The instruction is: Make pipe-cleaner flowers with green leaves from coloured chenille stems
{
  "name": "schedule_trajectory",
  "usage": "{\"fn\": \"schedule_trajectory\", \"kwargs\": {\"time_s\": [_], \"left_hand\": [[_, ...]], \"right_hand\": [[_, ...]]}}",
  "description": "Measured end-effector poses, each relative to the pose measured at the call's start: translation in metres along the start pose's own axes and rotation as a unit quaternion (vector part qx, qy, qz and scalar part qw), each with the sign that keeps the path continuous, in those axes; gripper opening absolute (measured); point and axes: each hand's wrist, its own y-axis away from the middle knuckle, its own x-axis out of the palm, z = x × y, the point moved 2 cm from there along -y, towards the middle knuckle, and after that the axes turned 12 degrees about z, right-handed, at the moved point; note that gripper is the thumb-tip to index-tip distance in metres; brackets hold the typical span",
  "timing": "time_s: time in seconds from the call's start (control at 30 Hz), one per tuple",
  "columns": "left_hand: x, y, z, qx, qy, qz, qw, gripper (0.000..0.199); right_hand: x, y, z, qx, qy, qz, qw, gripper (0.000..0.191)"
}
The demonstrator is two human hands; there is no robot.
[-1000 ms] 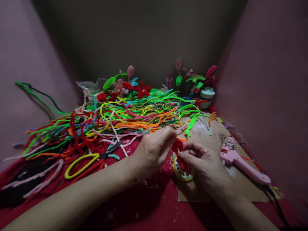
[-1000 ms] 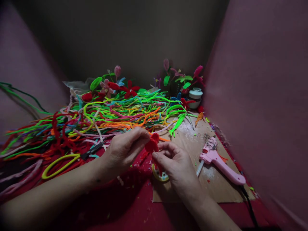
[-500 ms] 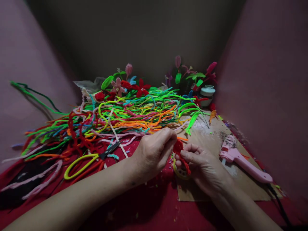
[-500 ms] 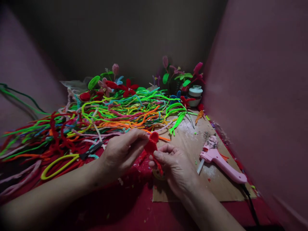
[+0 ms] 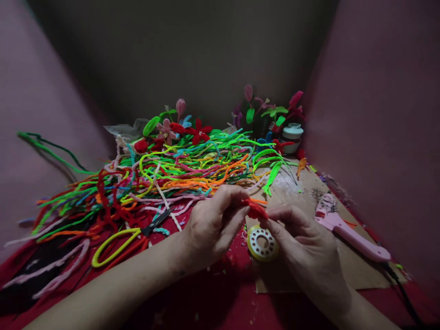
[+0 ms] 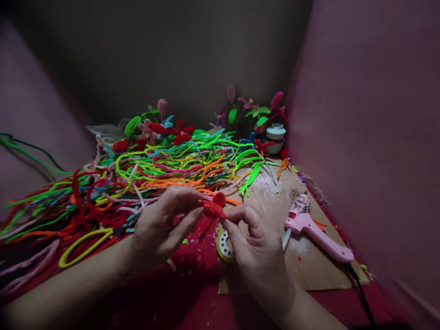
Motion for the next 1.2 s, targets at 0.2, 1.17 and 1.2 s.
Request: {"fn": "schedule_trajectory", "kwargs": {"time_s": [0.2, 1.17, 1.2], "left_hand": [[0.0, -0.005, -0.005, -0.078, 0.142, -0.004, 0.987, 0.014], [-0.015, 0.022, -0.017, 0.087, -0.135, -0.054, 0.986, 0.033], [-0.015, 0.022, -0.017, 0.087, -0.138, -0.054, 0.985, 0.032]], "right_hand": [[-0.014, -0.003, 0.013, -0.266, 0.344, -0.009, 0.9, 0.023], [0.002, -0.008, 0.015, -0.325, 0.306, 0.014, 0.895, 0.024], [0.002, -0.008, 0.015, -0.321, 0.3, 0.016, 0.898, 0.022]]}}
